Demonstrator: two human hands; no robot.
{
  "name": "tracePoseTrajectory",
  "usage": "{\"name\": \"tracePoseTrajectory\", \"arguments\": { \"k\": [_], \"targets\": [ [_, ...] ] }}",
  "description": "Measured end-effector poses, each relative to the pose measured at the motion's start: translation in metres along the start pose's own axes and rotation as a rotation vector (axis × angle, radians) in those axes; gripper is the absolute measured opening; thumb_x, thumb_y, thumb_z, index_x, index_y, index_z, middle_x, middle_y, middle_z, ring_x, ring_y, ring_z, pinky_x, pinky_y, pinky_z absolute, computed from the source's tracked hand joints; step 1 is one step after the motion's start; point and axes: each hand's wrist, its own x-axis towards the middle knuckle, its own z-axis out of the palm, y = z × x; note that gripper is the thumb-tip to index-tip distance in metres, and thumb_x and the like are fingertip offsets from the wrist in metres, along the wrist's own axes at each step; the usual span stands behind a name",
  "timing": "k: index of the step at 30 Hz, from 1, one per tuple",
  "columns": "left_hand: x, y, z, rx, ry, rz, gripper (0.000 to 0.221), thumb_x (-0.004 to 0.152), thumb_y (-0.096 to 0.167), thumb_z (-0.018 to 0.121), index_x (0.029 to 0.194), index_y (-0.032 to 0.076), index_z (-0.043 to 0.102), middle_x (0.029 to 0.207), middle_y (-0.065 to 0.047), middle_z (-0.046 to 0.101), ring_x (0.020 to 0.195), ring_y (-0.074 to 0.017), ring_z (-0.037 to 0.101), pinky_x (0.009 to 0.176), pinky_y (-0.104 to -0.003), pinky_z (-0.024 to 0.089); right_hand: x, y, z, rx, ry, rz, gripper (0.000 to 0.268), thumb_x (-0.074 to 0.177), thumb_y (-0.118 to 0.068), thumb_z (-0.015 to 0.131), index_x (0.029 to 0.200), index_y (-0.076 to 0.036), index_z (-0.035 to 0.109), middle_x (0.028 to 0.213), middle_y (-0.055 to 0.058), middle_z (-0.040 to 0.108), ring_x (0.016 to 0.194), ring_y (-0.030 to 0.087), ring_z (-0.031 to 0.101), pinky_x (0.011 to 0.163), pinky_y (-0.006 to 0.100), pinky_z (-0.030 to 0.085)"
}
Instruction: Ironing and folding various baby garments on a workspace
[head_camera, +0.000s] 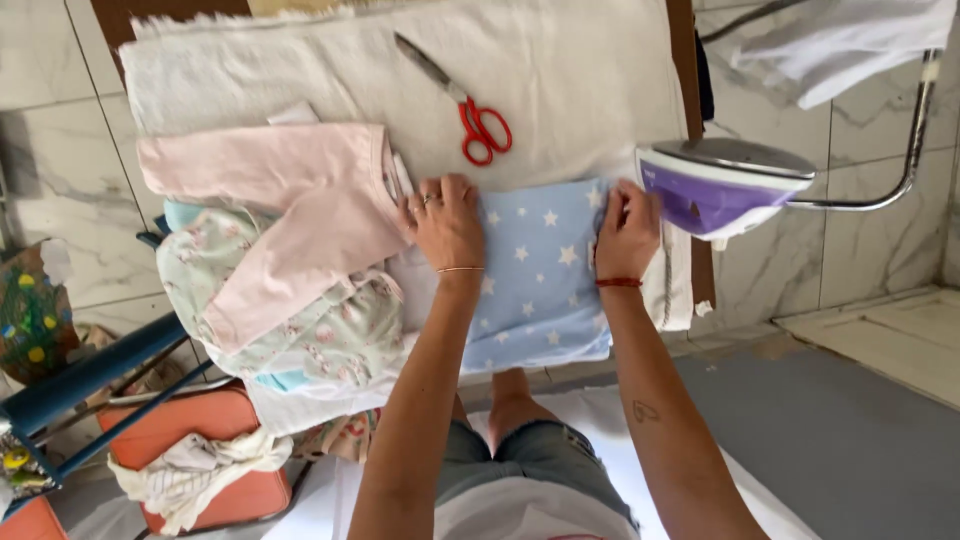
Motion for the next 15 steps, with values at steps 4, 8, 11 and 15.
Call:
{"name": "tracePoseTrajectory", "arguments": {
  "k": [4, 8, 11, 15],
  "targets": [
    [-0.003, 0.015, -0.042, -0.164, 0.017, 0.383, 0.01, 0.083, 0.024, 0.052, 0.092, 0.019, 0.054, 0.091, 0.0, 0.052, 0.087, -0.0191, 0.053, 0.089, -0.037, 0.035, 0.015, -0.049, -0.04, 0.152, -0.113, -0.125, 0.018, 0.09, -0.013, 0.05, 0.106, -0.006, 0.056, 0.105, 0.011, 0.048, 0.087, 0.025, 0.052, 0.064, 0.032, 0.048],
    [-0.023, 0.006, -0.051, -0.183, -0.157, 0.521, 0.043, 0.089, 0.042, 0.037, 0.13, 0.03, 0.035, 0.138, -0.003, 0.03, 0.128, -0.0194, 0.027, 0.102, -0.051, 0.014, -0.041, -0.037, -0.051, 0.076, -0.636, -0.294, 0.046, 0.094, -0.032, 0.031, 0.136, -0.015, 0.028, 0.142, 0.008, 0.02, 0.13, 0.027, 0.017, 0.101, 0.049, 0.006],
    [-0.025, 0.002, -0.053, -0.194, -0.248, 0.517, 0.048, 0.09, 0.047, 0.025, 0.134, 0.028, 0.029, 0.142, -0.005, 0.023, 0.131, -0.0189, 0.019, 0.104, -0.05, 0.006, -0.045, -0.021, -0.056, 0.007, -0.68, -0.189, 0.052, 0.094, -0.036, 0.026, 0.139, -0.01, 0.019, 0.144, 0.013, 0.009, 0.129, 0.038, 0.007, 0.095, 0.061, 0.004],
    [-0.054, -0.033, -0.087, -0.391, -0.205, 0.457, 0.039, 0.086, 0.018, 0.049, 0.124, 0.015, 0.044, 0.135, -0.01, 0.035, 0.125, -0.0264, 0.032, 0.096, -0.055, 0.028, -0.057, -0.008, -0.091, 0.164, -0.667, -0.079, 0.052, 0.091, -0.039, 0.029, 0.136, -0.013, 0.023, 0.141, 0.013, 0.014, 0.126, 0.039, 0.013, 0.097, 0.06, 0.012]
  ]
}}
